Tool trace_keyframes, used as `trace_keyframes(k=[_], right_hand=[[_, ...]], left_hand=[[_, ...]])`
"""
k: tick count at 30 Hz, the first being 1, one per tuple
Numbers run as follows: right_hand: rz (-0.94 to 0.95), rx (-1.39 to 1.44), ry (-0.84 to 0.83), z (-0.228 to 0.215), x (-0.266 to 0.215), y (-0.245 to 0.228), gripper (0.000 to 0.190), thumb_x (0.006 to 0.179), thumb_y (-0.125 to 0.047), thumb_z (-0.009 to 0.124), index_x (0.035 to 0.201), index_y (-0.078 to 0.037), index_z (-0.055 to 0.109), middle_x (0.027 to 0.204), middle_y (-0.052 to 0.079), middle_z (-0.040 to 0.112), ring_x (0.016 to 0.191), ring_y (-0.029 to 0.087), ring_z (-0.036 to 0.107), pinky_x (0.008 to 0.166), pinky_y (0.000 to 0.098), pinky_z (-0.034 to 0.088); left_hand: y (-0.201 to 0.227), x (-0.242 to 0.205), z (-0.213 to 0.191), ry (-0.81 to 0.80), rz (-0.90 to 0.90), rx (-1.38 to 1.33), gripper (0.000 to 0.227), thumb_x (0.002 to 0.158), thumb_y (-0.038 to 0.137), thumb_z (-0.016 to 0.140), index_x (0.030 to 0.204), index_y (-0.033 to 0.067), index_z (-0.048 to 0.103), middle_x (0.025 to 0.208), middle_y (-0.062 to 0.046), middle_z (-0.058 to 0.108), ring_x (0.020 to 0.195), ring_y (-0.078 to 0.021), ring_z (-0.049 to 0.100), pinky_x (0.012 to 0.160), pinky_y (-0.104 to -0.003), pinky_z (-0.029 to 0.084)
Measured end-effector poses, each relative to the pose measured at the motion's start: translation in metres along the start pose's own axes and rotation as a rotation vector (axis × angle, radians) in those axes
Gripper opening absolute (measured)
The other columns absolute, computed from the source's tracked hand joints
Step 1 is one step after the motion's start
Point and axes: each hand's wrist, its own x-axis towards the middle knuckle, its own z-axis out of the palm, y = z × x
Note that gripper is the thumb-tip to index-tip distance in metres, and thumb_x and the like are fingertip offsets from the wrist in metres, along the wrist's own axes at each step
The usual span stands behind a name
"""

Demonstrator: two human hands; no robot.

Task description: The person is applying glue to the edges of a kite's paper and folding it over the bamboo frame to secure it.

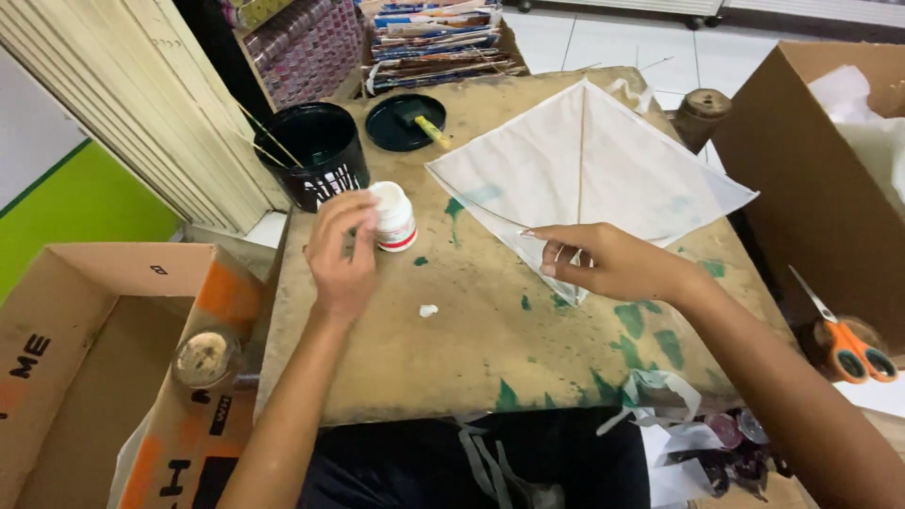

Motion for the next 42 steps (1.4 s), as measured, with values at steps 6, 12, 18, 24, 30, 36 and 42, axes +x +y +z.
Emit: trace_keyframes(k=[6, 12, 18, 24, 30, 36, 42], right_hand=[[-0.056, 0.017, 0.066, 0.005, -0.012, 0.002, 0.051, 0.092, -0.014, 0.066, 0.142, -0.008, 0.060, 0.096, 0.013, 0.079, 0.087, 0.031, 0.076, 0.077, 0.0402, 0.061], [-0.175, -0.109, 0.191, 0.015, -0.006, 0.027, 0.040, 0.094, -0.015, 0.067, 0.133, -0.007, 0.066, 0.099, 0.010, 0.077, 0.092, 0.029, 0.074, 0.079, 0.0395, 0.059], [-0.242, -0.489, 0.232, 0.022, -0.016, 0.045, 0.043, 0.096, -0.038, 0.064, 0.133, -0.015, 0.067, 0.122, 0.010, 0.068, 0.117, 0.033, 0.064, 0.093, 0.0441, 0.053], [-0.219, -0.796, 0.211, 0.045, -0.032, 0.053, 0.066, 0.094, -0.069, 0.048, 0.143, -0.026, 0.058, 0.149, 0.007, 0.049, 0.141, 0.032, 0.039, 0.102, 0.0436, 0.040], [-0.171, -0.905, 0.151, 0.057, -0.032, 0.057, 0.076, 0.093, -0.076, 0.037, 0.152, -0.029, 0.047, 0.162, 0.008, 0.035, 0.148, 0.033, 0.030, 0.105, 0.0476, 0.035], [-0.127, -0.997, 0.160, 0.061, -0.050, 0.055, 0.074, 0.095, -0.076, 0.027, 0.154, -0.033, 0.042, 0.164, 0.007, 0.032, 0.149, 0.034, 0.028, 0.104, 0.0500, 0.034], [-0.105, -1.096, 0.168, 0.056, -0.072, 0.037, 0.067, 0.093, -0.077, 0.031, 0.135, -0.034, 0.061, 0.160, 0.004, 0.041, 0.150, 0.031, 0.031, 0.102, 0.0494, 0.034]], left_hand=[[0.054, 0.008, 0.048, -0.309, -0.110, -0.096, 0.031, 0.105, 0.030, 0.057, 0.081, 0.0113, 0.064, 0.071, -0.001, 0.061, 0.066, -0.0216, 0.061, 0.067, -0.036, 0.053], [0.019, -0.020, 0.085, -0.626, -0.330, -0.021, 0.041, 0.109, 0.032, 0.052, 0.073, 0.0145, 0.057, 0.059, -0.002, 0.049, 0.059, -0.0168, 0.050, 0.061, -0.030, 0.045], [0.026, -0.021, 0.087, -0.724, -0.364, -0.049, 0.009, 0.098, 0.013, 0.067, 0.089, 0.0119, 0.064, 0.077, -0.007, 0.066, 0.080, -0.0274, 0.063, 0.078, -0.039, 0.050], [0.032, -0.029, 0.091, -0.760, -0.402, 0.065, 0.022, 0.108, 0.022, 0.050, 0.101, 0.0132, 0.069, 0.089, -0.006, 0.068, 0.097, -0.0254, 0.063, 0.091, -0.041, 0.048], [0.044, -0.020, 0.091, -1.032, -0.351, 0.181, 0.052, 0.104, 0.035, 0.034, 0.152, 0.0170, 0.042, 0.148, -0.015, 0.056, 0.151, -0.0413, 0.029, 0.114, -0.072, 0.018], [0.051, -0.017, 0.092, -1.061, -0.391, 0.278, 0.058, 0.103, 0.038, 0.037, 0.158, 0.0201, 0.037, 0.141, -0.019, 0.062, 0.153, -0.0390, 0.026, 0.114, -0.075, 0.009], [0.038, -0.030, 0.101, -1.040, -0.304, 0.375, 0.062, 0.098, 0.042, 0.040, 0.157, 0.0227, 0.039, 0.136, -0.014, 0.067, 0.151, -0.0391, 0.030, 0.113, -0.078, 0.002]])
